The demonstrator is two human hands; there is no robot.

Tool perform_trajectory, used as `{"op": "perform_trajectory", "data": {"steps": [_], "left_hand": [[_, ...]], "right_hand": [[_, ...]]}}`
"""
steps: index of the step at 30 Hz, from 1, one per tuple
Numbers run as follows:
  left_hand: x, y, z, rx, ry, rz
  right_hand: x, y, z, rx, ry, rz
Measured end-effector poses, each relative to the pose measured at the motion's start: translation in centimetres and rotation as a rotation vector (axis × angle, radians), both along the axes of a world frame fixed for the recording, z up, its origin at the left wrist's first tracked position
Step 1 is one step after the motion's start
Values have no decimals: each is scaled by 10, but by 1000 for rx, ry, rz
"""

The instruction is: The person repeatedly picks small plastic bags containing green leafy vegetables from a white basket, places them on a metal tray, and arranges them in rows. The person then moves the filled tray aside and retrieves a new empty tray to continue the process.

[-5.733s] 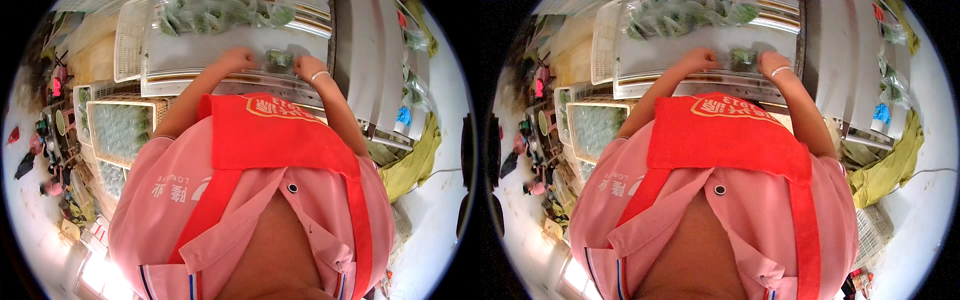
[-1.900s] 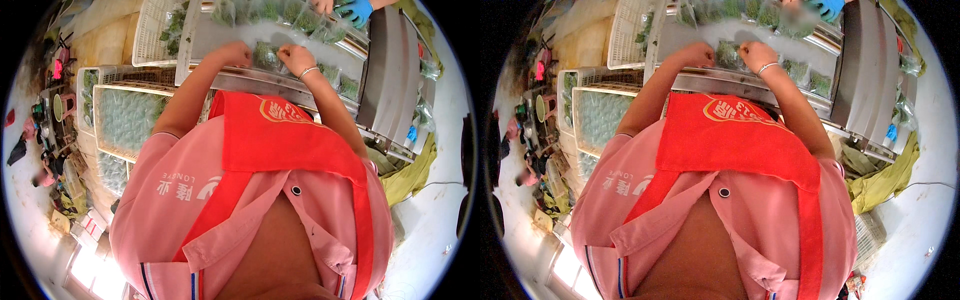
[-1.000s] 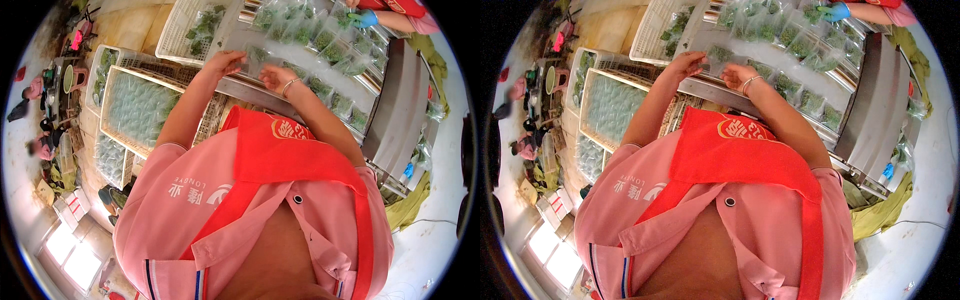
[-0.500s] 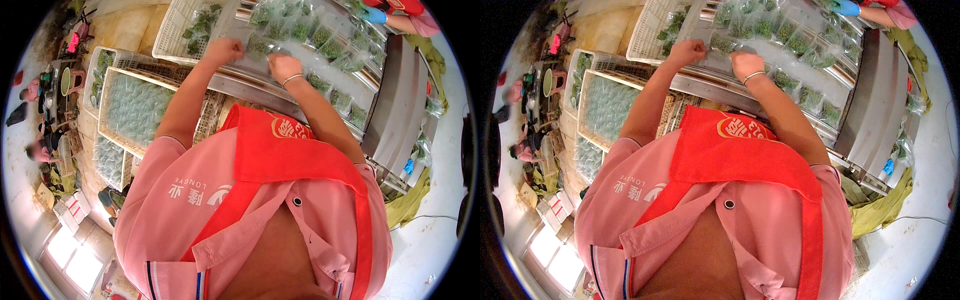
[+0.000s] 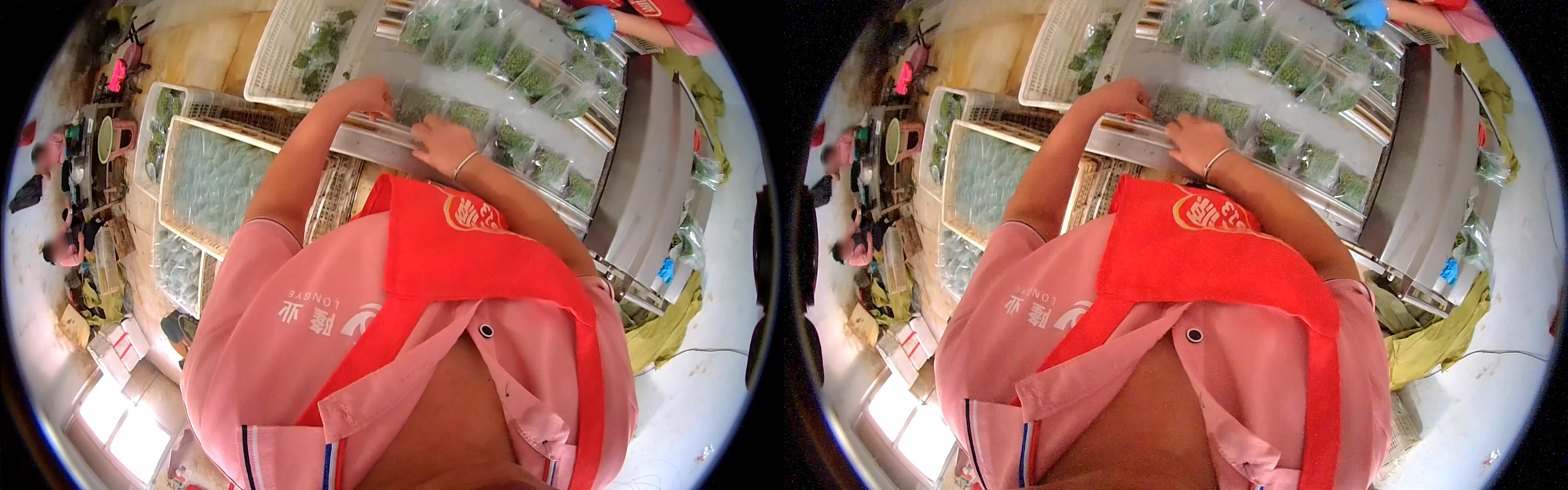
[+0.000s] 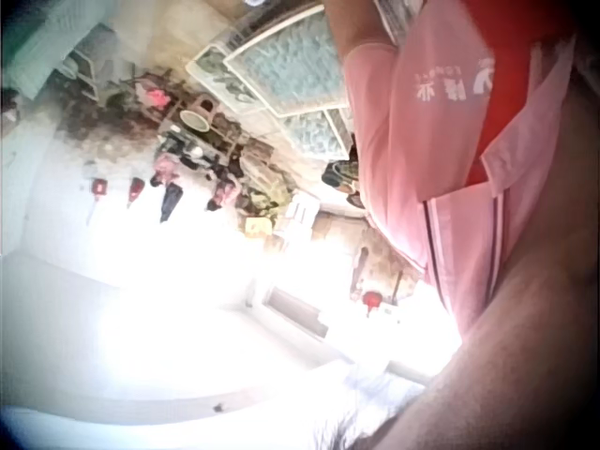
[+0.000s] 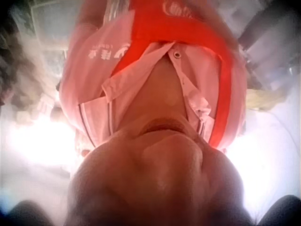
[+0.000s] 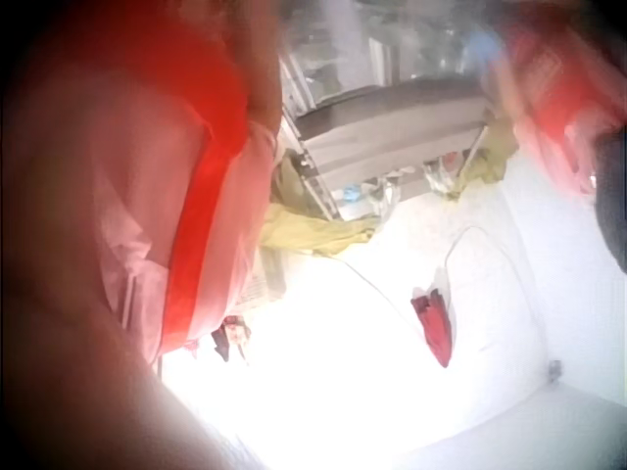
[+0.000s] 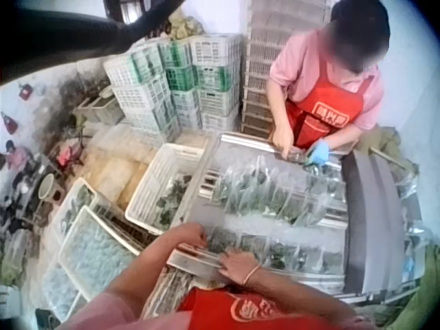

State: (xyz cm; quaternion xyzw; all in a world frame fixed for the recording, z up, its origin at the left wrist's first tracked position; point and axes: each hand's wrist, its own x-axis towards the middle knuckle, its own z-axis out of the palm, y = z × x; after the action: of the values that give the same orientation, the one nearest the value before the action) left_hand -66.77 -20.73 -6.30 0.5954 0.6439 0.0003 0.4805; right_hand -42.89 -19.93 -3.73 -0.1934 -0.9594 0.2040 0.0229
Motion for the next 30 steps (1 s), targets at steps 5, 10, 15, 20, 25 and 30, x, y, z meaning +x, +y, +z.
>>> {"op": "perform_trajectory", "data": {"steps": [5,10,15,20,25,30], "left_hand": [[8,30,38,234,138,359],[35,68,14,535,-359,629],[37,56,-1,495,-631,687],[51,3,8,331,-557,574],[61,-10,10,58,-683,1040],[39,-6,3,-72,-850,888]], "right_hand": [[1,-3,-22,-10,62,34],[1,7,-20,-347,98,-99],[6,44,-3,-1430,235,-765],[18,80,-20,-1960,518,-1013],[18,88,-38,-1992,382,-869],[16,78,-8,-1987,396,-739]]}}
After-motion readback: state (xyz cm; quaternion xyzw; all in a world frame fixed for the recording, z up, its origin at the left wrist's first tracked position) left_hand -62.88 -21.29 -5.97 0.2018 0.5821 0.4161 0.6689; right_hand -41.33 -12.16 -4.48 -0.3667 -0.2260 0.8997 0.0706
